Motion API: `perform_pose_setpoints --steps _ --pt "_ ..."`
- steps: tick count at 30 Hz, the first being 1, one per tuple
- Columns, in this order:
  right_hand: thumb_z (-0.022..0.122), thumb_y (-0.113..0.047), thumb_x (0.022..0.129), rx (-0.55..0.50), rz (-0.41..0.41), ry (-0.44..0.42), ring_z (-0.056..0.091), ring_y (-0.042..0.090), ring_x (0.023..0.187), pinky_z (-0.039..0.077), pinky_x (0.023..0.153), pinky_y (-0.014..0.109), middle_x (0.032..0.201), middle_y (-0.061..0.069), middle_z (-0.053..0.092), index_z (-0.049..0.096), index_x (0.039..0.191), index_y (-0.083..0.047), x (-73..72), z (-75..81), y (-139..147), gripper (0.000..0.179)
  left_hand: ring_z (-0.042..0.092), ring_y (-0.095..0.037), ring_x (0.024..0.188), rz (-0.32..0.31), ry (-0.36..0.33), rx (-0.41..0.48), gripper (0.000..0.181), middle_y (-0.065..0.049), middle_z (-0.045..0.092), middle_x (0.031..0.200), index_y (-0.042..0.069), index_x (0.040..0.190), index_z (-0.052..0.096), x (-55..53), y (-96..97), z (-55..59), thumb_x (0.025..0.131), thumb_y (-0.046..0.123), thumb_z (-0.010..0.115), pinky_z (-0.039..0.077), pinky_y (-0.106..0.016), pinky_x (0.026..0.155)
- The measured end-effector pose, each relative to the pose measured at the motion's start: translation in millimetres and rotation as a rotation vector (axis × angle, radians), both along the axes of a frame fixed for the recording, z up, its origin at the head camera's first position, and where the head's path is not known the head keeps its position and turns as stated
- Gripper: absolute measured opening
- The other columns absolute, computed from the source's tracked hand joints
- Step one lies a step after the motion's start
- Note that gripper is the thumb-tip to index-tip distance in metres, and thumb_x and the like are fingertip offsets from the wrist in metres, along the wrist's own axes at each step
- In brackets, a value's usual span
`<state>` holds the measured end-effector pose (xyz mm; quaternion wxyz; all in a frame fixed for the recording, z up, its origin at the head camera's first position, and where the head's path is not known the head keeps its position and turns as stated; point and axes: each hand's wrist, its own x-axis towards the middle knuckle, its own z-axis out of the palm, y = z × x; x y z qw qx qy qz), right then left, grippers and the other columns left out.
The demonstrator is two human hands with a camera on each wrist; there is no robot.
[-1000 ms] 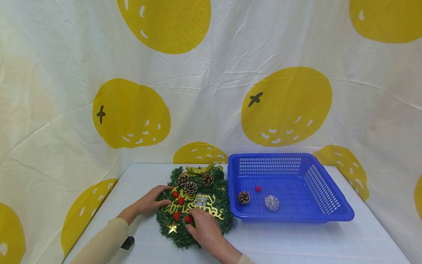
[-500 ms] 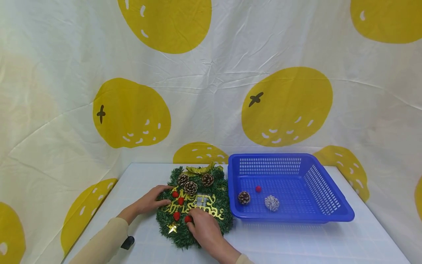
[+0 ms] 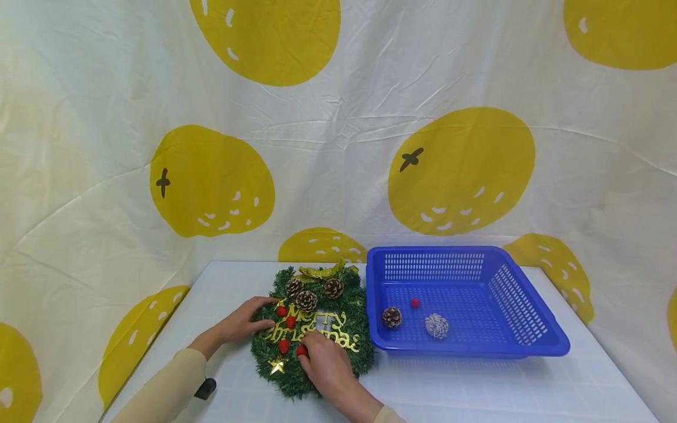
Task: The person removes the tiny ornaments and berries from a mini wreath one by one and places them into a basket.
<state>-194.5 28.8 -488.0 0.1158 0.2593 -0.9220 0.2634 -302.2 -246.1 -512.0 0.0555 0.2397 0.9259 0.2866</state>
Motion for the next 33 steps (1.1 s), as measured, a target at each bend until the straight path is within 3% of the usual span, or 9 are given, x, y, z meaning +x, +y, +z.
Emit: perform_pose_setpoints --steps 4,8,17,20,23,27,33 --pt "0.076 -0.02 0.085 0.027 0.002 0.031 0.068 0.015 0.087 0.053 0.061 0.029 0.11 0.0 0.068 0.072 0.098 -0.014 0.4 -0.9 -0.9 0.015 0.04 -0.039 0.133 -0.015 0.011 0.003 0.063 -0.015 0.045 0.142 0.013 0.145 0.046 0.0 -0.5 -0.3 0.094 0.047 0.062 0.033 -0.06 0.104" --pt "0.075 -0.022 0.086 0.07 0.009 0.029 0.067 0.022 0.104 0.057 0.069 0.034 0.126 0.006 0.065 0.074 0.109 -0.012 0.7 -0.8 -1.8 0.024 0.04 -0.037 0.133 -0.016 0.008 -0.001 0.063 -0.014 0.045 0.143 0.014 0.145 0.046 0.1 -0.8 -0.8 0.094 0.048 0.062 0.033 -0.059 0.105" --pt "0.074 -0.021 0.088 0.089 0.004 0.014 0.062 0.025 0.116 0.058 0.072 0.037 0.128 0.006 0.064 0.075 0.11 -0.012 0.3 -0.9 -4.1 0.024 0.039 -0.038 0.133 -0.013 0.012 -0.012 0.063 -0.015 0.045 0.143 0.014 0.144 0.046 -0.1 -1.4 0.1 0.094 0.048 0.062 0.033 -0.06 0.105" --pt "0.075 -0.021 0.087 0.073 0.004 0.016 0.063 0.024 0.114 0.057 0.073 0.036 0.127 0.006 0.065 0.076 0.107 -0.013 0.4 -0.6 -3.5 0.022 0.039 -0.037 0.134 -0.01 0.002 -0.015 0.063 -0.014 0.045 0.144 0.015 0.145 0.046 0.5 -1.4 0.6 0.094 0.049 0.062 0.033 -0.059 0.105" --pt "0.076 -0.018 0.086 0.018 0.015 0.0 0.068 0.016 0.088 0.054 0.062 0.029 0.105 0.0 0.071 0.072 0.094 -0.013 -0.2 1.7 -1.7 0.011 0.039 -0.037 0.134 -0.01 -0.002 -0.009 0.064 -0.014 0.045 0.144 0.015 0.145 0.046 0.9 -1.2 0.9 0.093 0.05 0.062 0.033 -0.059 0.106" --pt "0.076 -0.014 0.086 -0.067 0.032 -0.037 0.054 0.003 0.064 0.042 0.052 0.021 0.08 -0.008 0.061 0.065 0.089 -0.016 -2.8 8.1 2.9 0.012 0.038 -0.037 0.135 -0.01 -0.003 -0.011 0.063 -0.013 0.045 0.144 0.015 0.145 0.046 0.6 -1.3 0.4 0.094 0.05 0.061 0.032 -0.059 0.106" --pt "0.072 -0.011 0.089 -0.138 0.043 -0.072 0.06 0.003 0.069 0.048 0.058 0.022 0.09 0.001 0.07 0.07 0.108 -0.006 -7.2 23.5 11.0 0.02 0.037 -0.037 0.135 -0.004 -0.008 -0.01 0.063 -0.013 0.044 0.145 0.015 0.145 0.046 1.2 0.3 2.3 0.094 0.049 0.061 0.031 -0.06 0.106"
